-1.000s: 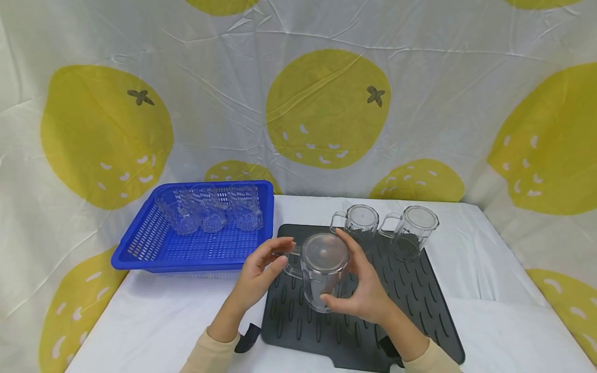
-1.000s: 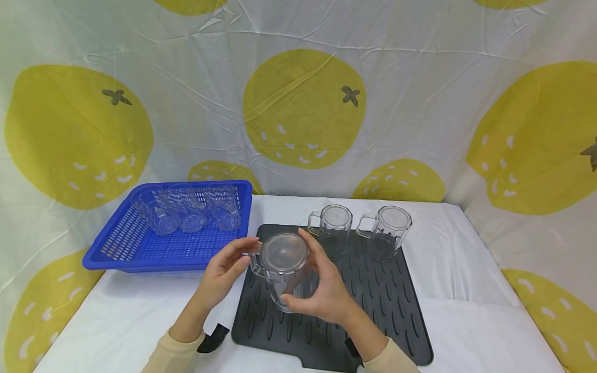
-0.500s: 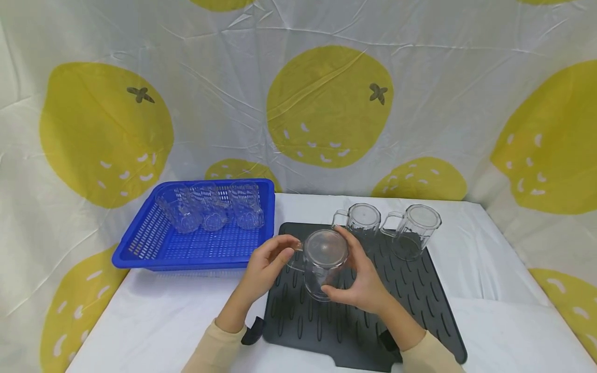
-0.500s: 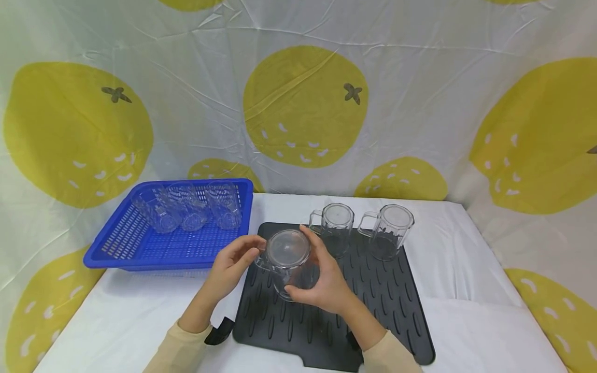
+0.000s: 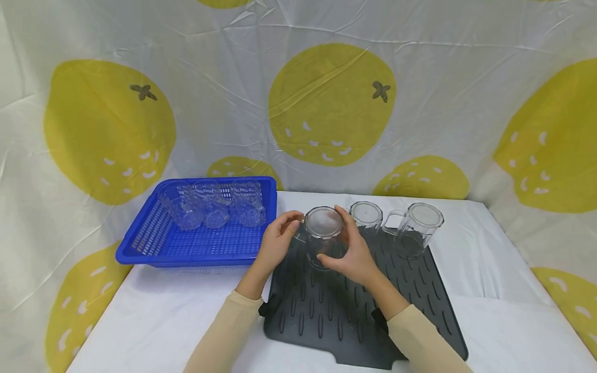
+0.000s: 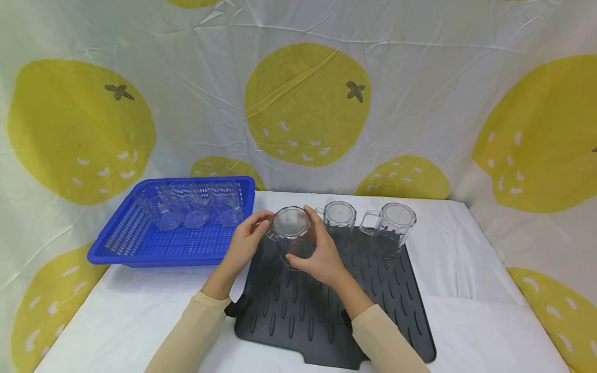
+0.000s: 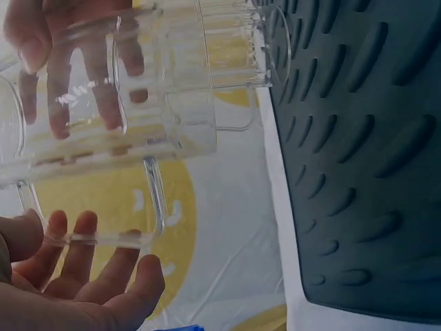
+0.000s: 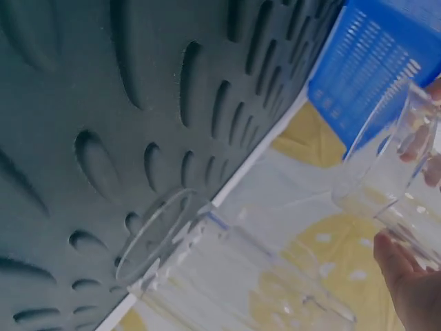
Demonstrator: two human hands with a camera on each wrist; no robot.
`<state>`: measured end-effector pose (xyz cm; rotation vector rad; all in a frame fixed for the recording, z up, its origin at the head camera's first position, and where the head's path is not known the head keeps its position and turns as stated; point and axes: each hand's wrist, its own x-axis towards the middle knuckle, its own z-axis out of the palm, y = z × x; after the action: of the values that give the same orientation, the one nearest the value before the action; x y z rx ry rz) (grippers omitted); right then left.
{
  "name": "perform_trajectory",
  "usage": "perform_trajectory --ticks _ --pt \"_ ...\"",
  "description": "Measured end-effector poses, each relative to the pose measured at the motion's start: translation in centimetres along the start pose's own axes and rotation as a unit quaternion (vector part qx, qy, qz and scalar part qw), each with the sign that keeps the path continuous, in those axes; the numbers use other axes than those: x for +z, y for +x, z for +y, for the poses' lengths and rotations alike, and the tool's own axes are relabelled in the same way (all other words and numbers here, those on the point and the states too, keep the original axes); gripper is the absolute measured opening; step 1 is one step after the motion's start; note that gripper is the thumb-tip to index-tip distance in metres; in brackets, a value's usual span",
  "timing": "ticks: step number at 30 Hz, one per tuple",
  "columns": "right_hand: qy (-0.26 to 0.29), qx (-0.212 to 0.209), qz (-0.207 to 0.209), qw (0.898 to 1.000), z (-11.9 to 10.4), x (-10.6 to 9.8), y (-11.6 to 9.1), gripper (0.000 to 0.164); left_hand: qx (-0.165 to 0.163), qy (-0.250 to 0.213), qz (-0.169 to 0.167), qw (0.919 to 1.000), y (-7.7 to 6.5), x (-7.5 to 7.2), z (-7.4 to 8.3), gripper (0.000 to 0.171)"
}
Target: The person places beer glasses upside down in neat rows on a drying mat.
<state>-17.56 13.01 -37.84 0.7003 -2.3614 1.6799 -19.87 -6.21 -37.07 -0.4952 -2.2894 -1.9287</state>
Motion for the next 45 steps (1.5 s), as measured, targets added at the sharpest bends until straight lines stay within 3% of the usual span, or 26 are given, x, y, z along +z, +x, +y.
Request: perform_trajectory --ticks 5,9,11,16,18,22,26,34,41,45 --pt "-0.004 0.020 0.005 1.000 1.1 0.6 1.1 0.095 -0.031 -0.007 0.035 0.9989 1.6 0.8 -2.2 0.026" --pt "-0.009 0.036 0.012 0.999 1.6 1.3 1.7 0.094 -0.076 -0.007 0.051 0.9958 2.5 1.4 -4.0 0.031" --pt "-0.018 0.043 0.017 0.999 1.7 1.8 1.9 0.093 -0.104 -0.023 0.057 0.9927 2.6 1.6 -3.2 0.033" --pt "-0.039 0.050 0.036 0.997 5.3 2.9 2.6 0.096 -0.142 -0.043 0.111 0.9826 3.8 2.5 -4.1 0.034" --pt "-0.025 0.055 0.038 0.997 6.0 3.3 2.8 0.098 -0.152 -0.042 0.145 0.9767 4.4 3.0 -5.6 0.032" --pt "0.004 0.064 0.031 0.997 4.6 3.6 2.8 0.095 -0.175 -0.048 0.201 0.9626 4.9 3.7 -6.3 0.029" --pt "0.005 0.066 0.032 0.997 4.5 3.9 2.8 0.094 -0.182 -0.062 0.231 0.9539 5.2 4.2 -6.8 0.029" --pt "-0.017 0.090 0.029 0.995 8.5 4.3 3.2 0.101 -0.169 -0.101 0.253 0.9472 5.4 4.7 -7.3 0.028" --pt "-0.049 0.103 0.032 0.993 8.6 4.0 3.4 0.103 -0.167 -0.135 0.221 0.9514 5.6 4.3 -7.7 0.030" --pt "-0.060 0.115 0.025 0.991 8.2 4.0 3.5 0.106 -0.148 -0.141 0.209 0.9563 5.7 4.0 -7.5 0.032"
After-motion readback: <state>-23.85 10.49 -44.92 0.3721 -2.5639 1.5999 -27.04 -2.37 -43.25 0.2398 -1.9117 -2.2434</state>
